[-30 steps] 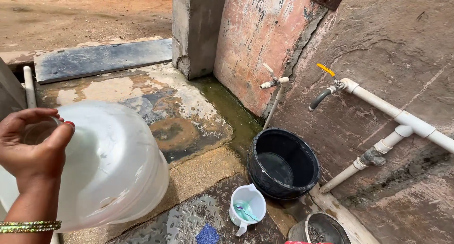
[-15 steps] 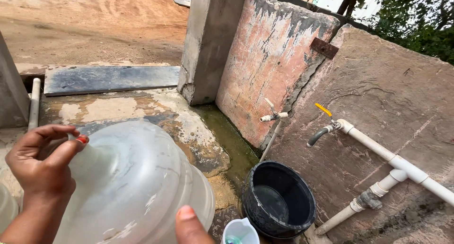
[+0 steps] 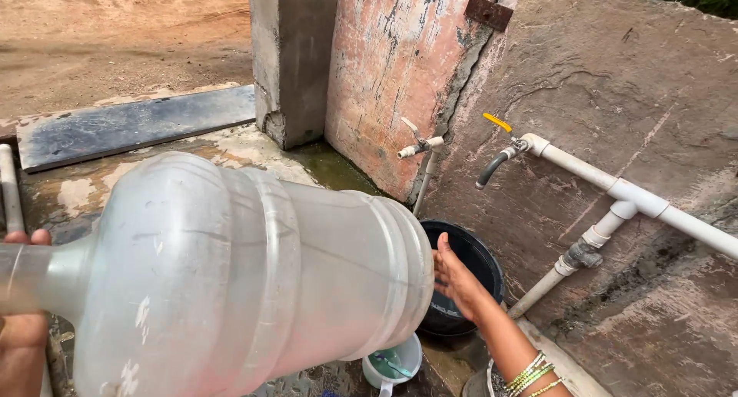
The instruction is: Scrubbing the exterior and interior of a large plastic water jug using a cloth and water.
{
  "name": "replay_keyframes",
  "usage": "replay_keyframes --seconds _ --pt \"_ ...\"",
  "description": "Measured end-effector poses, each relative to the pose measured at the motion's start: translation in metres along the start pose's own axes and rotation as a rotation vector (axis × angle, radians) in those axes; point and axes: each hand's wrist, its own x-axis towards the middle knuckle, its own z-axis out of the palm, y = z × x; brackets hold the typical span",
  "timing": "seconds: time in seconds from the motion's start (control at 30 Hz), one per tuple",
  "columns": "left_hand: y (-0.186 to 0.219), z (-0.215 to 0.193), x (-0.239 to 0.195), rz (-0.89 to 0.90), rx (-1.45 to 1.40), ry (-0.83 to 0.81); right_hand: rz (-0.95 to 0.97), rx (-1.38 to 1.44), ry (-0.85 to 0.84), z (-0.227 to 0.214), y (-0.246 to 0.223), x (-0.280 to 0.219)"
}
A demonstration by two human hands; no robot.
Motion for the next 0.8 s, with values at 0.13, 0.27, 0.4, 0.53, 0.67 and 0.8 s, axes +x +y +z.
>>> replay_keyframes --seconds 0.13,0.27,0.4,0.53,0.67,0.8 --pt "-0.022 0.007 -0.036 -0.168 0.157 0.208 0.302 0.525 -0.2 0.046 0.058 0.014" --pt "-0.1 -0.172 0.002 0.076 0.63 -0.329 0.359 0.458 -0.175 0.057 0.048 0.02" --pt "-0.097 -0.195 0.018 -0.11 0.792 -0.267 -0.041 0.503 -0.124 0.013 -0.009 0.002" --pt "-0.072 -0.198 0.014 -0.355 0.99 -0.142 -0.347 0.52 -0.165 -0.025 -0.023 0.004" --pt "-0.037 -0.133 -0.008 -0.613 1.171 0.018 -0.156 0.534 -0.199 -0.005 -0.022 -0.004" --pt "-0.025 -0.096 -0.02 -0.817 1.302 0.143 0.129 0.307 -0.073 0.03 0.029 0.013"
